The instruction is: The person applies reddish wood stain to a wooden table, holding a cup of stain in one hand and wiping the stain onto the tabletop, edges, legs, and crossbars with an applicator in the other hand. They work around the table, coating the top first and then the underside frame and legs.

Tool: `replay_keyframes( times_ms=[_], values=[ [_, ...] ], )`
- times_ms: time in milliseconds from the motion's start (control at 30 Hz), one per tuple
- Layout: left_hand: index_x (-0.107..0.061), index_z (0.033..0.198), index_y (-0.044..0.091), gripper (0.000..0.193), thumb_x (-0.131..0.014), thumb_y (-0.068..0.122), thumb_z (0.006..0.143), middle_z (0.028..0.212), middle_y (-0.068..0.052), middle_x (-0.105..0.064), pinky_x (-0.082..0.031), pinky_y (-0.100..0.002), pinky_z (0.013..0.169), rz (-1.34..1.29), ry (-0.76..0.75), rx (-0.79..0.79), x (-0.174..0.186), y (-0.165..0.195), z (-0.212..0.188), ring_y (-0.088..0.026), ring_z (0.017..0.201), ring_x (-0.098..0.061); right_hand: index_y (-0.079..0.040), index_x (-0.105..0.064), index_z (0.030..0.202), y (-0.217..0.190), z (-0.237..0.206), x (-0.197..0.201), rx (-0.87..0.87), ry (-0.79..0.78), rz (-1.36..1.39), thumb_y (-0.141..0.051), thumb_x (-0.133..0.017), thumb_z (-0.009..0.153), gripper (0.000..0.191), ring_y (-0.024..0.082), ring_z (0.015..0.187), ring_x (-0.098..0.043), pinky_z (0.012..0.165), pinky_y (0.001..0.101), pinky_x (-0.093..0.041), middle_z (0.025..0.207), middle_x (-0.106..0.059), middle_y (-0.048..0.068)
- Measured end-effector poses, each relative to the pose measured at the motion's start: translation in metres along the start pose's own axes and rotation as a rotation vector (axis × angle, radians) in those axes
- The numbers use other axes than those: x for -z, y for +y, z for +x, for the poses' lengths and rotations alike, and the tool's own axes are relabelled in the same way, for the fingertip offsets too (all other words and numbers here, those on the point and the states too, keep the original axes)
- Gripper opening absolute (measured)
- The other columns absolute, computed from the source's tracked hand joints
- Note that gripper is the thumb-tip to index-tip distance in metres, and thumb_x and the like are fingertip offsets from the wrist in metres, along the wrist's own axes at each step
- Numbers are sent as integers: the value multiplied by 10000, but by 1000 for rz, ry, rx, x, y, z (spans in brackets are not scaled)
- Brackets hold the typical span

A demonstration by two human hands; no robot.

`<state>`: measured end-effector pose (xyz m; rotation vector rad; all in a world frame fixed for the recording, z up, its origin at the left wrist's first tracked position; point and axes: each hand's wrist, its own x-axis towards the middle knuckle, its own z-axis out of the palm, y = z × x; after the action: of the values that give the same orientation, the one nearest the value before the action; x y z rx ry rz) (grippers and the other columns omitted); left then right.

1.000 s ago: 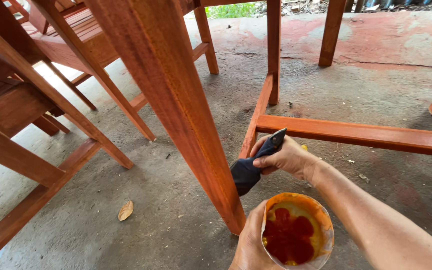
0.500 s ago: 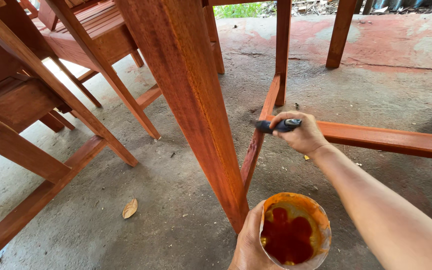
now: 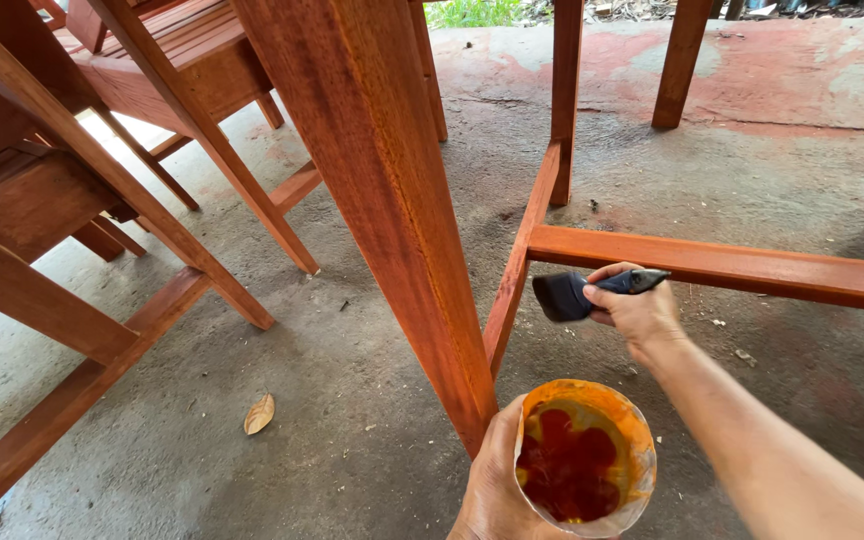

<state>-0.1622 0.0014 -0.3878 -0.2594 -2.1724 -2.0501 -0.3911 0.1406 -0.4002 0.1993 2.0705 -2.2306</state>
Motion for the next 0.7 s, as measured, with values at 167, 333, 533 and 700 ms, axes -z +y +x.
replay_keyframes(
  times_ms=[167, 333, 533, 700],
  values=[
    [-483, 1421, -48, 989, -994, 284, 642, 1294, -196, -675, -537, -454, 1068, -859, 43, 376, -4, 2, 13, -298, 1197, -684, -98, -693, 960, 22, 9, -35, 10, 51, 303, -5, -772, 841, 170, 208, 917, -714, 712, 325, -659, 1072, -705, 85],
    [-454, 1455, 59, 1069, -982, 310, 560, 1375, -91, -651, -534, -408, 1147, -250, 27, 141, 2, 9, 12, -203, 1304, -673, -61, -686, 1047, 44, 3, -22, 14, -202, 318, -9, -761, 842, 225, 236, 947, -737, 796, 314, -675, 1090, -717, 116],
    [-374, 1540, 39, 1186, -972, 438, 596, 1476, -122, -582, -502, -387, 1229, 82, -9, -8, 0, 0, 14, -228, 1425, -617, -21, -671, 1163, 78, -34, 25, -135, -698, 572, -249, -645, 942, 318, 290, 901, -736, 739, 400, -661, 1039, -740, 204],
    [-345, 1517, 43, 1227, -981, 375, 522, 1438, -106, -560, -494, -393, 1174, 237, 38, 15, -5, 2, 18, -224, 1372, -593, -57, -687, 1185, 104, -63, 36, -387, -773, 599, -232, -583, 898, 352, 254, 1001, -745, 862, 408, -637, 1151, -736, 157]
  ],
)
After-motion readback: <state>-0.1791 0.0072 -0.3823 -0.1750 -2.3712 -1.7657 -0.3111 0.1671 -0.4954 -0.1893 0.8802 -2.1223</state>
